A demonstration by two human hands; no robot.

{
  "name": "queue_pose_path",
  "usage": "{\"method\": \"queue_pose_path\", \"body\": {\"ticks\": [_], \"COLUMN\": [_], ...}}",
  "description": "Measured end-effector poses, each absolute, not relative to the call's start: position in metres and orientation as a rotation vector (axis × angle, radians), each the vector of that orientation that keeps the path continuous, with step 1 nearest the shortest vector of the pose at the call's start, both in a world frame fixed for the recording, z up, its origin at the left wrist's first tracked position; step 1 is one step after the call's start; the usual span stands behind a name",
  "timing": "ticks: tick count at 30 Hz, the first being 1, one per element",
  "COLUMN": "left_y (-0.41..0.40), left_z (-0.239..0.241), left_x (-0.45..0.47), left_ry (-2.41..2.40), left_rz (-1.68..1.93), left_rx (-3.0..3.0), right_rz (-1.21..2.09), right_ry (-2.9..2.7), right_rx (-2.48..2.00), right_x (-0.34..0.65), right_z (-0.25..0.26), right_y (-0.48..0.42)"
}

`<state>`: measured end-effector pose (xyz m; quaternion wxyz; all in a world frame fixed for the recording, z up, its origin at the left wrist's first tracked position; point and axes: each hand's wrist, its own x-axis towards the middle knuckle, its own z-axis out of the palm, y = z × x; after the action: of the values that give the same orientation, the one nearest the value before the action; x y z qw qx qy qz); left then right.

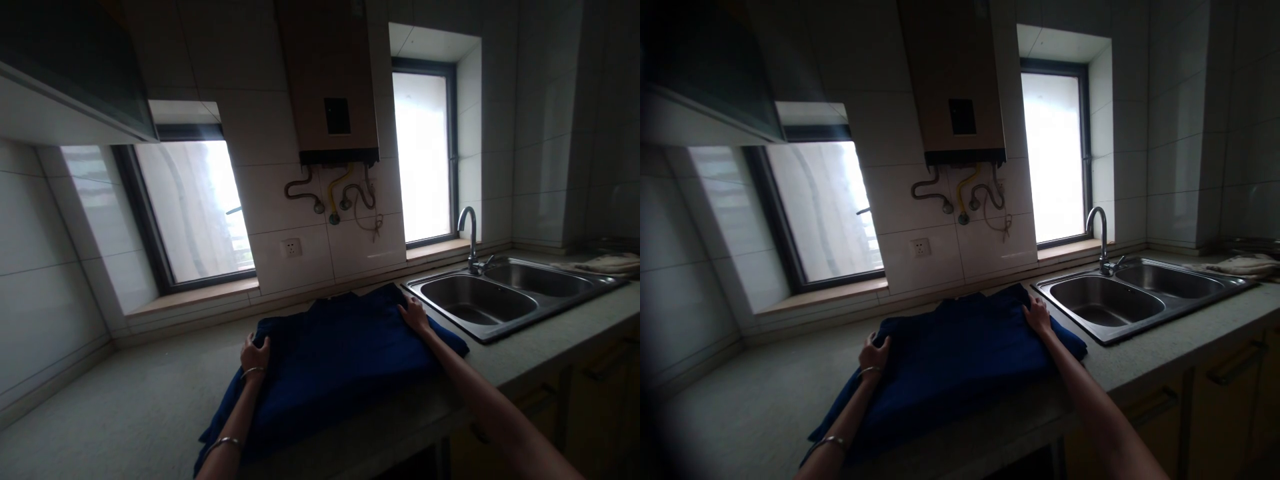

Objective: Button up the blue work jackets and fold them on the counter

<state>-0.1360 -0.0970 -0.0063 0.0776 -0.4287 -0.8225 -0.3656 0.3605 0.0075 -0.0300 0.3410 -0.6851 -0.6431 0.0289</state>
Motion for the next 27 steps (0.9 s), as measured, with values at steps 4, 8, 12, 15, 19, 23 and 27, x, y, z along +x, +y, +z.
{"method": "queue_pose_path", "body": {"ticks": [4,8,12,15,19,23,27], "left_y": [-0.093,-0.091,-0.095,-0.099,-0.101,-0.101,-0.102], "left_z": [-0.01,-0.013,-0.012,-0.009,-0.008,-0.005,-0.002], "left_x": [-0.143,-0.147,-0.143,-0.14,-0.137,-0.136,-0.135], "left_ry": [-2.5,-2.449,-2.308,-2.241,-2.247,-2.278,-2.263], "left_rz": [-1.228,-1.352,-1.437,-1.479,-1.531,-1.596,-1.7], "left_rx": [-1.41,-1.489,-1.36,-1.321,-1.369,-1.402,-1.553], "right_rz": [0.128,0.196,0.147,0.158,0.187,0.248,0.337], "right_ry": [-1.708,-1.816,-1.801,-1.757,-1.744,-1.685,-1.532], "right_rx": [-1.787,-1.654,-1.575,-1.612,-1.593,-1.581,-1.502], "right_x": [0.359,0.36,0.363,0.362,0.361,0.361,0.362], "right_z": [-0.034,-0.036,-0.036,-0.034,-0.032,-0.032,-0.031], "right_y": [0.018,0.029,0.032,0.029,0.025,0.026,0.026]}}
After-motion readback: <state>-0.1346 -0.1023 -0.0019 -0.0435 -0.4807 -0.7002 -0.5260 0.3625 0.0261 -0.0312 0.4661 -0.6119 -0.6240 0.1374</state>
